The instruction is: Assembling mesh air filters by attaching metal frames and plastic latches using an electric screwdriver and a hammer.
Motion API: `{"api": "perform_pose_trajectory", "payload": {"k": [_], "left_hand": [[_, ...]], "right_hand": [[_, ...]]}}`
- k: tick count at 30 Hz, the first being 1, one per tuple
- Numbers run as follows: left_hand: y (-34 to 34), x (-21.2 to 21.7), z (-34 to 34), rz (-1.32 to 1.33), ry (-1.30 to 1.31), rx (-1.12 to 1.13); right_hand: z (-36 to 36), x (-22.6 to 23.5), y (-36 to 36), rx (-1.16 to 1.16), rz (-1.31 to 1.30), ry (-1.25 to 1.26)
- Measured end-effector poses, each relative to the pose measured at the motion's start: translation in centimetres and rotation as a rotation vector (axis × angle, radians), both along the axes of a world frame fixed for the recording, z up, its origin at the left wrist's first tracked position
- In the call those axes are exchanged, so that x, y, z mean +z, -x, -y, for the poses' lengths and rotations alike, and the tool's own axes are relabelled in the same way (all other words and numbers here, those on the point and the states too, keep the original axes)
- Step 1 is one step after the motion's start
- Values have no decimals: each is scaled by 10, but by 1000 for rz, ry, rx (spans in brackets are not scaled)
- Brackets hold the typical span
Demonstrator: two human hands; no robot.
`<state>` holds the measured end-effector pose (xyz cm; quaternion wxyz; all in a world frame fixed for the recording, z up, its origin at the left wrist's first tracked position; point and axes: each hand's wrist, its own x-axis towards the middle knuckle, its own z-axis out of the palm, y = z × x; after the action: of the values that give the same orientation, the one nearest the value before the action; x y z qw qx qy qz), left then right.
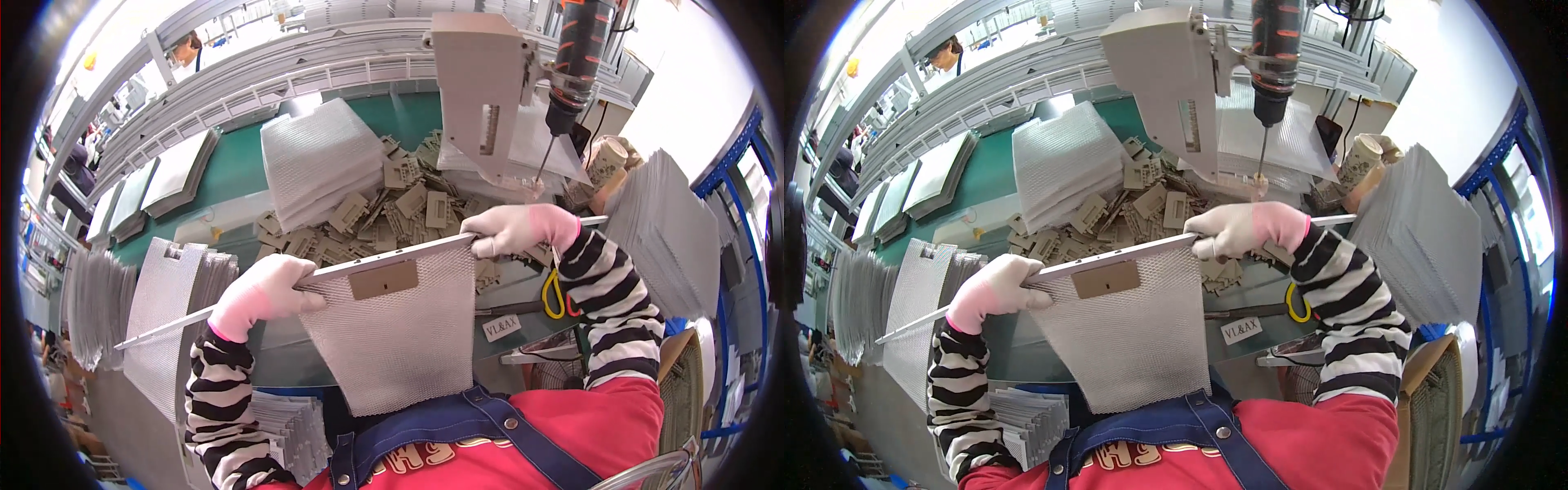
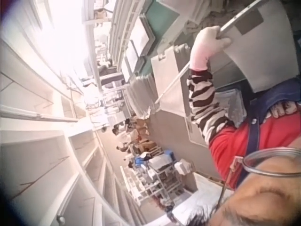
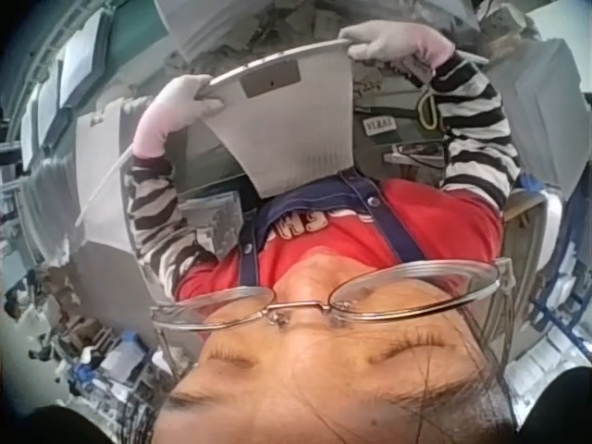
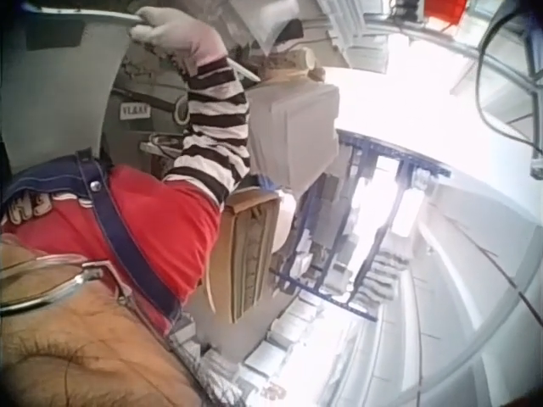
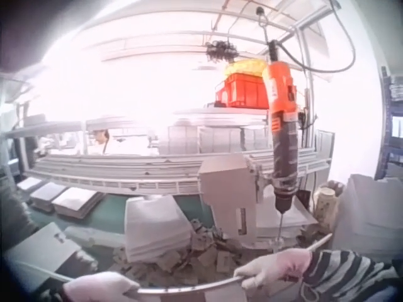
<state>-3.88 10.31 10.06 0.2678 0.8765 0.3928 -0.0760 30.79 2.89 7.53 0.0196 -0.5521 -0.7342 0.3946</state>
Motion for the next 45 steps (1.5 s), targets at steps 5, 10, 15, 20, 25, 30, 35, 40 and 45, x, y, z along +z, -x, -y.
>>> {"api": "perform_pose_trajectory", "payload": {"k": [5, 10, 15, 20, 25, 30, 35, 40, 45], "left_hand": [[7, 4, -6, -30, 125, 4], [-31, -15, 0, 275, -59, -219], [-87, -5, 21, 211, -28, -96], [-57, 12, 4, -10, 48, -169], [7, 8, 9, -71, -52, -146], [22, 9, 26, -52, -164, -160], [26, 18, 36, -51, -40, 43], [24, 17, 43, 42, 63, 265], [37, 3, 33, 51, -179, -158]], "right_hand": [[-1, -10, 17, 129, 72, -552], [-9, 18, 33, 21, -30, -38], [-3, 7, 42, 167, -7, -516], [7, 9, 18, 121, 23, -319], [14, 11, 8, 65, -44, -128], [24, 21, 21, 94, 6, -250], [32, 25, 23, 123, -25, -335], [40, 13, 43, 201, -2, -591], [36, 25, 52, 252, 22, -514]]}}
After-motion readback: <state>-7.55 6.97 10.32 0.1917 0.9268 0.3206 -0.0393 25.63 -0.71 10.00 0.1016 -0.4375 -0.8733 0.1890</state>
